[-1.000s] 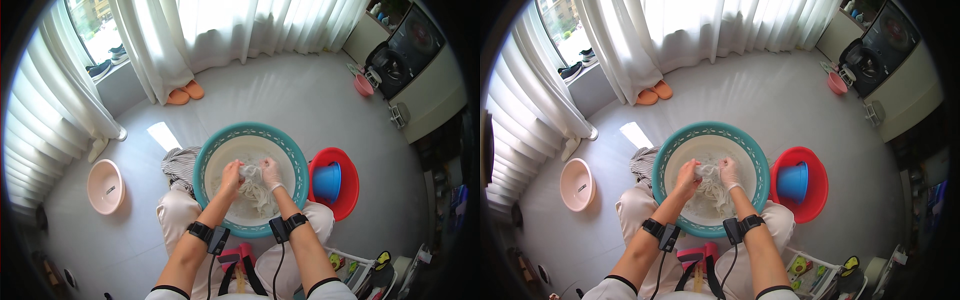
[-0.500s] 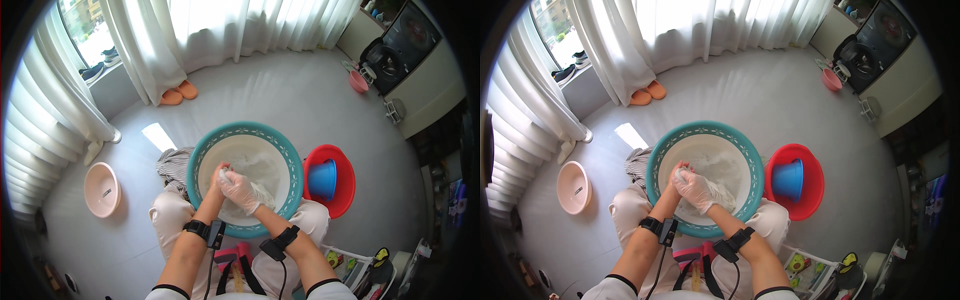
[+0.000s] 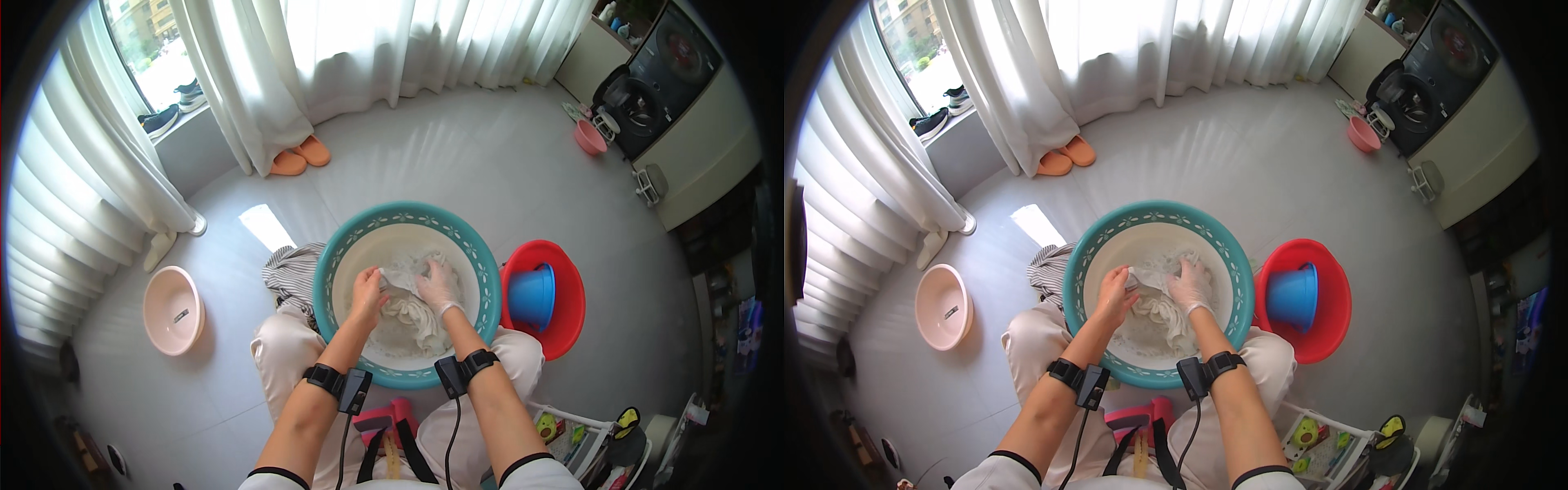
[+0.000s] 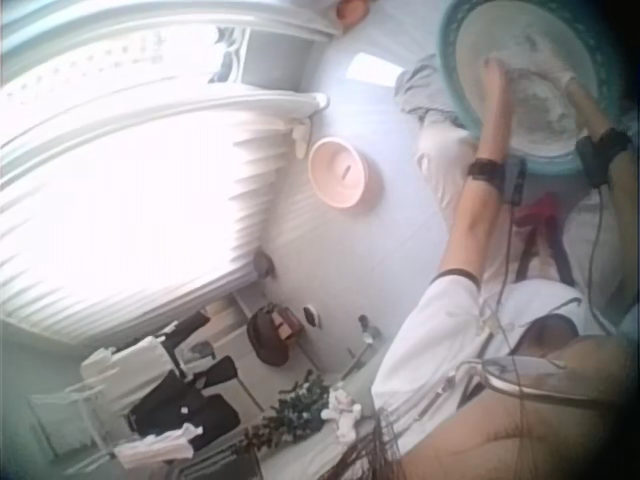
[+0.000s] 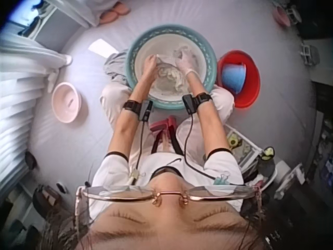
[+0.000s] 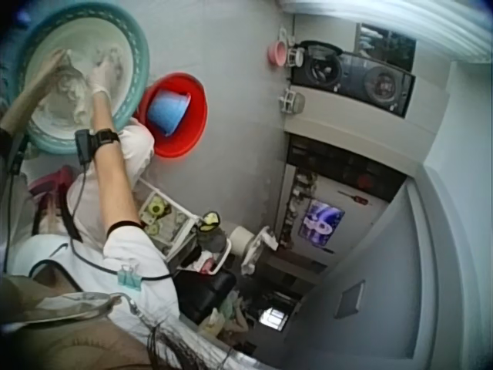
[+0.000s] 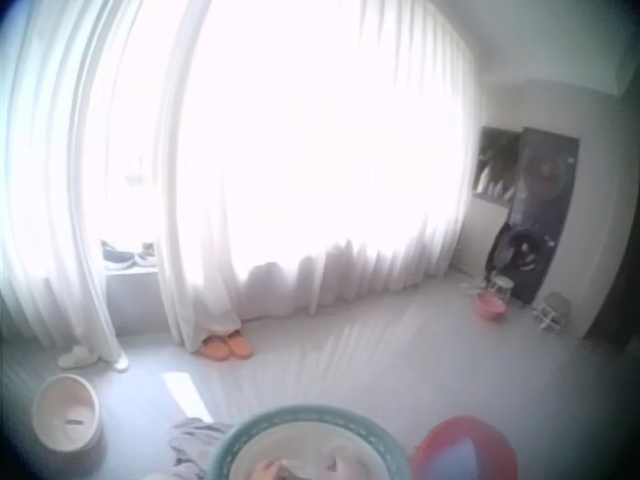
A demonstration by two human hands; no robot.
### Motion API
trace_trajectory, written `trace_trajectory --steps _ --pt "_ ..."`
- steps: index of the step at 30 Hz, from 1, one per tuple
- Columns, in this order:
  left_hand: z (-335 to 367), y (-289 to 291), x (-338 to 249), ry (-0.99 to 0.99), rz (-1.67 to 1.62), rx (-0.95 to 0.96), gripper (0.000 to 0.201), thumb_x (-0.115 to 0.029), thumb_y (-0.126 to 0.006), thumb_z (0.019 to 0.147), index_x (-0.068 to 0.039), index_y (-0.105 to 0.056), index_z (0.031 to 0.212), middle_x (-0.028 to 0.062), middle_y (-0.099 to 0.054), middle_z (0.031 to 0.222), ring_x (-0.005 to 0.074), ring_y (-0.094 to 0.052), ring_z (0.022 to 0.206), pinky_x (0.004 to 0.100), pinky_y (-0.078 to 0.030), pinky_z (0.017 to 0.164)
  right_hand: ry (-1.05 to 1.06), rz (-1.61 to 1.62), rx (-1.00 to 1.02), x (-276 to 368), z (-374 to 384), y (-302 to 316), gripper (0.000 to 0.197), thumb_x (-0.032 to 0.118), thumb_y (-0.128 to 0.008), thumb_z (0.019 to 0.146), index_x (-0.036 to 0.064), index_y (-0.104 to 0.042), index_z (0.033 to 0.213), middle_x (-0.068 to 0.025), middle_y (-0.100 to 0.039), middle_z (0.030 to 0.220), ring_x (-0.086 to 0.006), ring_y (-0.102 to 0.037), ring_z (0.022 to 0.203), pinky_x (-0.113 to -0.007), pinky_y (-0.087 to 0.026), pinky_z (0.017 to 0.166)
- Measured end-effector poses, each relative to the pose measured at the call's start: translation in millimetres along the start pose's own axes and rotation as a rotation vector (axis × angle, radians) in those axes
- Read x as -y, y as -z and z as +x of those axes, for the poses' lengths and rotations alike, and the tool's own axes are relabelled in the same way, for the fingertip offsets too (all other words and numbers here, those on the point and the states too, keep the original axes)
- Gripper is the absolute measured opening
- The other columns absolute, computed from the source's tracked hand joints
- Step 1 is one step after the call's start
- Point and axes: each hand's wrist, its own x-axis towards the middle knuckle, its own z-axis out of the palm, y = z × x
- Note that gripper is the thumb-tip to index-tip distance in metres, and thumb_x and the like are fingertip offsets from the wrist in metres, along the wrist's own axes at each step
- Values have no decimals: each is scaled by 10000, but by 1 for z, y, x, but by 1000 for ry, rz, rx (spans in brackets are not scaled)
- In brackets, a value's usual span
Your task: The person washes a white cloth by hand in a basin of soapy water by rubbing and wringing the fabric.
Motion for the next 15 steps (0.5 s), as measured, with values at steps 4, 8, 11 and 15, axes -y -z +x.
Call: trace_trajectory --steps 4,8,11,15 --pt "16 16 20 173 -61 25 366 -301 -432 979 -96 -434 1283 112 -461 1275 237 -421 1200 458 -364 988 -105 172 361 16 -9 -6 388 254 -651 806 16 -593 1106 -198 -629 1030 -298 -625 925 -377 -493 775" --pt "23 16 24 235 -284 234 422 -376 -470 946 -85 -463 1252 99 -511 1227 238 -466 1164 469 -396 946 -384 1083 640 56 -11 6 298 159 -665 825 -29 -600 1047 -117 -651 876 -213 -627 794 -329 -497 704" --pt "26 16 21 285 -466 266 408 -411 -459 947 -79 -493 1183 109 -568 1112 258 -544 1050 480 -445 898 -269 1133 548 90 -19 27 209 163 -646 855 -1 -626 984 -79 -635 773 -159 -604 719 -291 -490 670" --pt "43 46 44 139 -511 261 318 -416 -468 948 -113 -565 965 76 -628 883 253 -612 818 437 -511 756 352 643 169 124 -38 48 151 203 -632 852 54 -645 831 -144 -612 732 -281 -598 640 -346 -482 630"
